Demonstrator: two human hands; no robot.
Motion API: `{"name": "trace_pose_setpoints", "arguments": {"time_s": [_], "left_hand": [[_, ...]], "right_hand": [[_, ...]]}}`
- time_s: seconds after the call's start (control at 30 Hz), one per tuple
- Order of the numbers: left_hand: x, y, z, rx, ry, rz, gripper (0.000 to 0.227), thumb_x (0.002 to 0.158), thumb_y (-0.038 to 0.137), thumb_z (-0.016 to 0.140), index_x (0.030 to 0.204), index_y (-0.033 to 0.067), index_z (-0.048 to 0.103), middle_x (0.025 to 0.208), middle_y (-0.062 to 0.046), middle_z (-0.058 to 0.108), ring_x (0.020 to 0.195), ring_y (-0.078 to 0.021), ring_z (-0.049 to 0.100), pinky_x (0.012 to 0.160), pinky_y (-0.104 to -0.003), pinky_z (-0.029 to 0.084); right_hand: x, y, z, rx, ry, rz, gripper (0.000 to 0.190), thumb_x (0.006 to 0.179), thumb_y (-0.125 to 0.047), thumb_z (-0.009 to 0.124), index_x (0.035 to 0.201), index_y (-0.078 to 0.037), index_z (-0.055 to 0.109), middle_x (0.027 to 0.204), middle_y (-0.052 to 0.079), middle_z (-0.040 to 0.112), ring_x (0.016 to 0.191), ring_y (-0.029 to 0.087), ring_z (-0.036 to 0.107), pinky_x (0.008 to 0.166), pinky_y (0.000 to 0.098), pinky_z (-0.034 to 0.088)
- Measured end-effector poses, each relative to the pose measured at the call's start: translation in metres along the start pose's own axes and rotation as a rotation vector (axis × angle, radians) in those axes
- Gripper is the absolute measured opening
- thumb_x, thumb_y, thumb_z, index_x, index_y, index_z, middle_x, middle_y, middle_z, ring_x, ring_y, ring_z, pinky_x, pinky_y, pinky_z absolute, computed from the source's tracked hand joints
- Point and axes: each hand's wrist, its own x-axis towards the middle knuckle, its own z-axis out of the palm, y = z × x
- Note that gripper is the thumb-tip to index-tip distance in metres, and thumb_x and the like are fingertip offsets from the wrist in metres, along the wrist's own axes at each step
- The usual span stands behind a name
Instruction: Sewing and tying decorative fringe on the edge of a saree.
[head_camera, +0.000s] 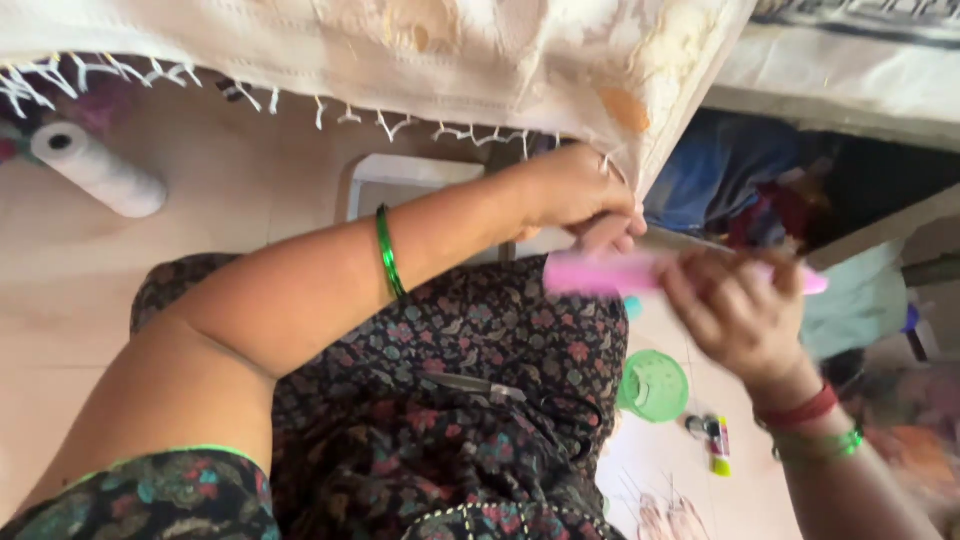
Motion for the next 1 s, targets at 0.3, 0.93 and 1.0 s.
{"name": "trace_pose_setpoints", "arguments": {"time_s": [0.3,0.93,1.0], "left_hand": [[0.003,-0.001,-0.006,0.036,0.025,0.039,0.02,0.084,0.015,0.067,0.078,-0.0021,0.076,0.076,-0.016,0.078,0.059,-0.0197,0.076,0.057,-0.031,0.061],[0.007,-0.095,0.029,0.062,0.314,0.509,0.027,0.106,0.022,0.06,0.105,-0.0027,0.072,0.087,-0.009,0.077,0.076,-0.0135,0.075,0.071,-0.026,0.062],[-0.002,-0.1,0.043,0.094,0.389,0.521,0.025,0.106,0.022,0.06,0.106,-0.0002,0.072,0.086,-0.007,0.077,0.076,-0.0118,0.076,0.07,-0.026,0.062]], "right_hand": [[0.001,0.001,0.006,0.012,0.022,0.013,0.035,0.09,0.003,0.076,0.12,-0.015,0.07,0.106,0.003,0.066,0.095,0.022,0.065,0.097,0.0481,0.041],[0.038,-0.121,0.006,1.033,0.19,0.378,0.039,0.077,-0.018,0.08,0.102,-0.002,0.054,0.106,0.012,0.065,0.106,0.029,0.064,0.09,0.0433,0.054],[0.011,-0.115,0.032,0.993,0.258,0.709,0.023,0.089,-0.009,0.072,0.106,-0.001,0.059,0.109,0.011,0.068,0.1,0.022,0.066,0.085,0.0366,0.056]]}}
